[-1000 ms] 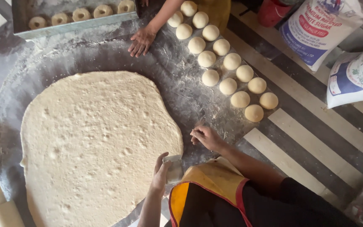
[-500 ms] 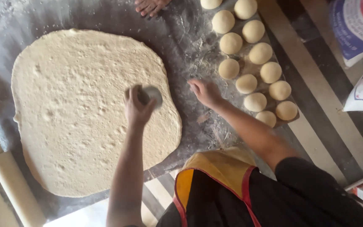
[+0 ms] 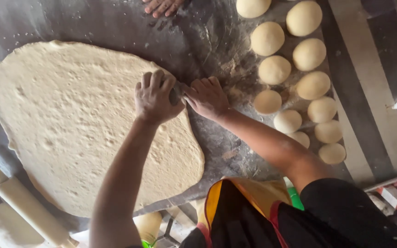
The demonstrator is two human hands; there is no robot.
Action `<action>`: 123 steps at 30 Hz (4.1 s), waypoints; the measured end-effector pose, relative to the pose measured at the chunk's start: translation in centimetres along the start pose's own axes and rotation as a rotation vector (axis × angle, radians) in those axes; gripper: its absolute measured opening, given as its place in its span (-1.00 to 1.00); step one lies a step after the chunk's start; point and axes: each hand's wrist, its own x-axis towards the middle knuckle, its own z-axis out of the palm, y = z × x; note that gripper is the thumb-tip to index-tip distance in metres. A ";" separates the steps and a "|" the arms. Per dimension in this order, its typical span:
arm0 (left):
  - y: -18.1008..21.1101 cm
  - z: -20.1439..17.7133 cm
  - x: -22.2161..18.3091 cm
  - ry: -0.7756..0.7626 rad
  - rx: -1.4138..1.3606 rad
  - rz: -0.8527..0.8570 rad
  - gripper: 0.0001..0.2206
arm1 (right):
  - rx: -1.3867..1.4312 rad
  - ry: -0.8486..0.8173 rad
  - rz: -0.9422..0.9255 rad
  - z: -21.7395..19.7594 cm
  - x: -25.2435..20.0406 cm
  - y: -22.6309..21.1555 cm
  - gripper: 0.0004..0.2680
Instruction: Rolling out dough with a rolling pin and cutting out doughnut shapes using a metal cutter.
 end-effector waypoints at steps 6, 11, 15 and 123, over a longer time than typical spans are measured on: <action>1.3 0.8 0.9 0.019 0.008 -0.235 -0.50 | 0.000 -0.009 0.006 1.5 0.2 0.9 -0.97; 3.4 -0.3 1.2 0.033 -0.028 -0.608 -0.46 | 0.053 0.038 0.025 1.0 0.0 0.4 -0.95; 3.6 1.1 1.7 0.082 0.013 -0.719 -0.40 | 0.149 0.073 0.083 -0.5 -1.1 0.1 -0.96; 14.1 5.6 -22.7 0.164 -0.195 -0.642 -0.53 | 0.141 -0.202 -0.301 -1.2 -17.7 -5.9 -0.86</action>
